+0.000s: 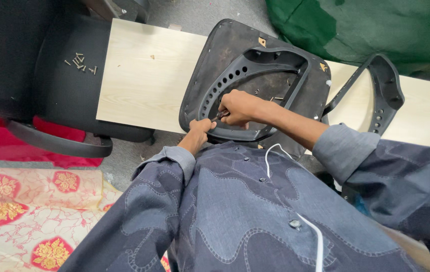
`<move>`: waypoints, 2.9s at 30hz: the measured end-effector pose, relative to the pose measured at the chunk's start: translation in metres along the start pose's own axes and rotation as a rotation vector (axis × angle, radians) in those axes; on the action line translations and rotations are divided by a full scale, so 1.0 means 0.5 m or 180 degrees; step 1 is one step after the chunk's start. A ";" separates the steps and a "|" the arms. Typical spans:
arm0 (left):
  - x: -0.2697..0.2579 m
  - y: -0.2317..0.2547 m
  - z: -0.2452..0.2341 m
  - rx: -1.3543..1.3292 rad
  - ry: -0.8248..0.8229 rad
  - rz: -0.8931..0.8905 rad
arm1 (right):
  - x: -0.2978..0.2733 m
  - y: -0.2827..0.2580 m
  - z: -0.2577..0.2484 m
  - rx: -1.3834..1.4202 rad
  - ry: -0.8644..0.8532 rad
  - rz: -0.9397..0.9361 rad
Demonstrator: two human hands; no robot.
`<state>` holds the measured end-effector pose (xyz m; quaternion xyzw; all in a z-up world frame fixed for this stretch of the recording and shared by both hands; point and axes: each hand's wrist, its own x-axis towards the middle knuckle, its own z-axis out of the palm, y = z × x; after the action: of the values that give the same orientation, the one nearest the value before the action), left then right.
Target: The person uses a screwdriver to attach a black plastic frame to the underside of an overturned chair seat. They insert screws into pre-drilled holes and tighten them to secure the frame to the seat.
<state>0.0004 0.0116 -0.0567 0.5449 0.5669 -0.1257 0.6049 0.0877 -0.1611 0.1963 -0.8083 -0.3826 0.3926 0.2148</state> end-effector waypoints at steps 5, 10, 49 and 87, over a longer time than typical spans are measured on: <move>0.018 -0.007 0.004 -0.0121 -0.0017 -0.0052 | 0.004 -0.014 0.006 0.0723 0.0086 0.0588; 0.021 -0.003 -0.002 -0.0195 -0.0170 0.0002 | 0.011 -0.011 0.013 0.1574 -0.0004 0.1251; 0.018 -0.025 -0.031 -0.0229 -0.0643 0.0525 | 0.013 -0.020 0.122 -0.0440 0.0890 0.0587; 0.042 -0.019 -0.043 0.0700 -0.0834 0.0573 | 0.079 0.053 0.123 -0.0917 0.0307 0.0289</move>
<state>-0.0121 0.0351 -0.0741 0.6352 0.4152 -0.2021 0.6191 0.0663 -0.1435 0.1236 -0.8652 -0.3872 0.3036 0.0969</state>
